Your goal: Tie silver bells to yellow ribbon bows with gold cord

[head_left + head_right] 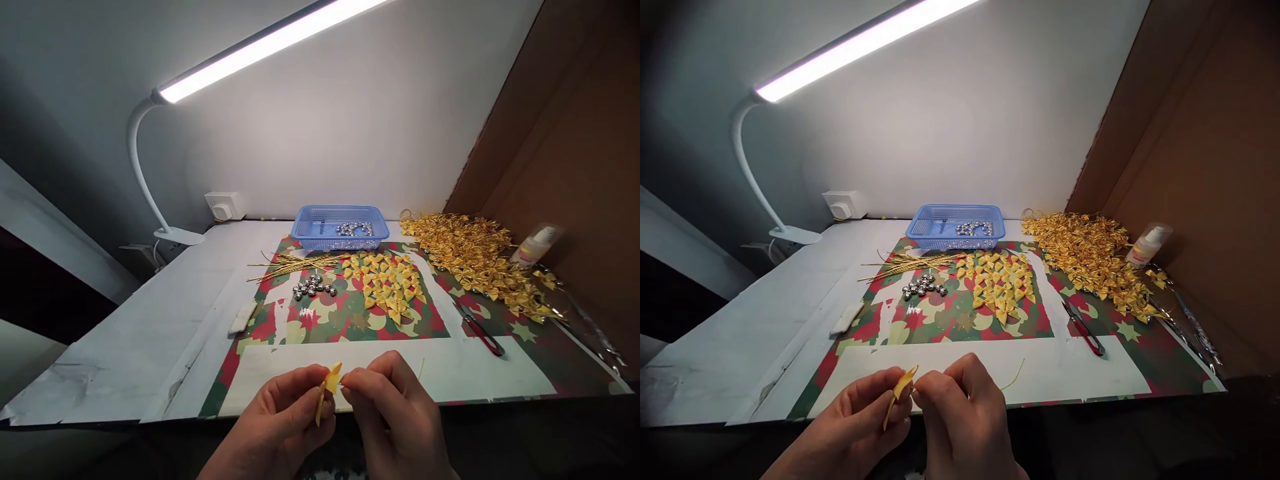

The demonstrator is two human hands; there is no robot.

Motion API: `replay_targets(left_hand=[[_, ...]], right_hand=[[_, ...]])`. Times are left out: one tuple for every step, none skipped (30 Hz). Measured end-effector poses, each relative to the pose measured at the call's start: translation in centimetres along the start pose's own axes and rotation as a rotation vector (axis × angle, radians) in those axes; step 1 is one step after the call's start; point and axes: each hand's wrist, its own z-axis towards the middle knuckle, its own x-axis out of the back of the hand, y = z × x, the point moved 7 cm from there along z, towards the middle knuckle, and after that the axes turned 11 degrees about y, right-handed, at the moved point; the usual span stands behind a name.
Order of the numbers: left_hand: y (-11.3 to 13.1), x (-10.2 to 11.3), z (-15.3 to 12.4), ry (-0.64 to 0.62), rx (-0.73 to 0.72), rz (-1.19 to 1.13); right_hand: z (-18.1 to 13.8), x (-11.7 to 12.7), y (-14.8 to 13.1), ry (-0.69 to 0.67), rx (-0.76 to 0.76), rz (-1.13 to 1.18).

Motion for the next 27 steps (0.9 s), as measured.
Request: replay_targets(left_hand=[[0.1,0.1,0.0,0.007,-0.019,0.012],[0.2,0.1,0.1,0.010,-0.041,0.022],[0.3,0.1,0.1,0.010,-0.064,0.035],[0.4,0.1,0.1,0.008,-0.086,0.052],[0.5,0.1,0.0,0.009,-0.108,0.070],[0.6,0.1,0.0,0.008,-0.126,0.092],[0.6,0.2,0.0,0.008,-0.142,0.115],[0.6,0.3,0.0,0.007,-0.159,0.134],[0.7,0.3,0.0,0.002,-0.180,0.149],[0.8,0.3,-0.1,-0.007,-0.203,0.160],[0.9,0.3,-0.1,-0.021,-0.227,0.171],[1.0,0.2,-0.1,-0.040,-0.246,0.183],[1.0,0.1,-0.2,-0.057,-0.262,0.192],[1.1,0.0,-0.2,-0.076,-0.269,0.203],[1.1,-0.1,-0.3,-0.090,-0.271,0.214],[1.1,-0.2,-0.4,-0.097,-0.266,0.220],[1.2,-0.3,-0.4,-0.101,-0.258,0.222],[1.2,-0.4,-0.5,-0.100,-0.246,0.219],[1.2,-0.4,-0.6,-0.099,-0.234,0.214],[1.2,-0.5,-0.7,-0.101,-0.221,0.208],[1.3,-0.5,-0.8,-0.102,-0.212,0.199],[1.3,-0.6,-0.9,-0.107,-0.206,0.192],[1.4,-0.6,-1.0,-0.111,-0.204,0.187],[1.4,-0.7,-1.1,-0.116,-0.204,0.183],[1.4,-0.7,-1.2,-0.119,-0.204,0.183],[1.4,-0.7,-1.3,-0.125,-0.203,0.190],[1.4,-0.8,-1.3,-0.130,-0.201,0.202]], right_hand=[[-0.1,0.0,0.0,-0.004,0.000,-0.005],[-0.1,0.0,0.1,-0.007,-0.001,-0.007],[-0.1,0.0,0.1,-0.008,0.001,-0.009],[-0.2,0.0,0.0,-0.008,0.006,-0.011],[-0.2,0.1,0.0,-0.006,0.011,-0.012],[-0.2,0.1,-0.1,-0.005,0.015,-0.012],[-0.2,0.1,-0.1,-0.005,0.018,-0.013],[-0.2,0.1,-0.2,-0.010,0.020,-0.017],[-0.2,0.0,-0.3,-0.018,0.018,-0.020],[-0.2,0.0,-0.3,-0.028,0.013,-0.023],[-0.2,0.0,-0.2,-0.039,0.008,-0.026],[-0.2,0.0,-0.2,-0.049,0.002,-0.027],[-0.2,0.0,-0.1,-0.058,-0.008,-0.024],[-0.2,0.0,0.0,-0.067,-0.020,-0.017],[-0.2,0.0,0.2,-0.074,-0.032,-0.007],[-0.3,0.0,0.3,-0.080,-0.046,0.004],[-0.3,-0.1,0.5,-0.087,-0.061,0.019],[-0.4,-0.1,0.7,-0.094,-0.077,0.036],[-0.5,-0.2,0.9,-0.102,-0.090,0.049],[-0.6,-0.2,1.1,-0.112,-0.103,0.057],[-0.7,-0.3,1.3,-0.124,-0.115,0.063],[-0.8,-0.4,1.4,-0.134,-0.125,0.069],[-0.9,-0.5,1.6,-0.139,-0.134,0.076],[-1.0,-0.5,1.6,-0.138,-0.145,0.086],[-1.1,-0.5,1.7,-0.132,-0.157,0.096],[-1.2,-0.4,1.8,-0.124,-0.168,0.105],[-1.2,-0.4,1.8,-0.115,-0.178,0.112]])
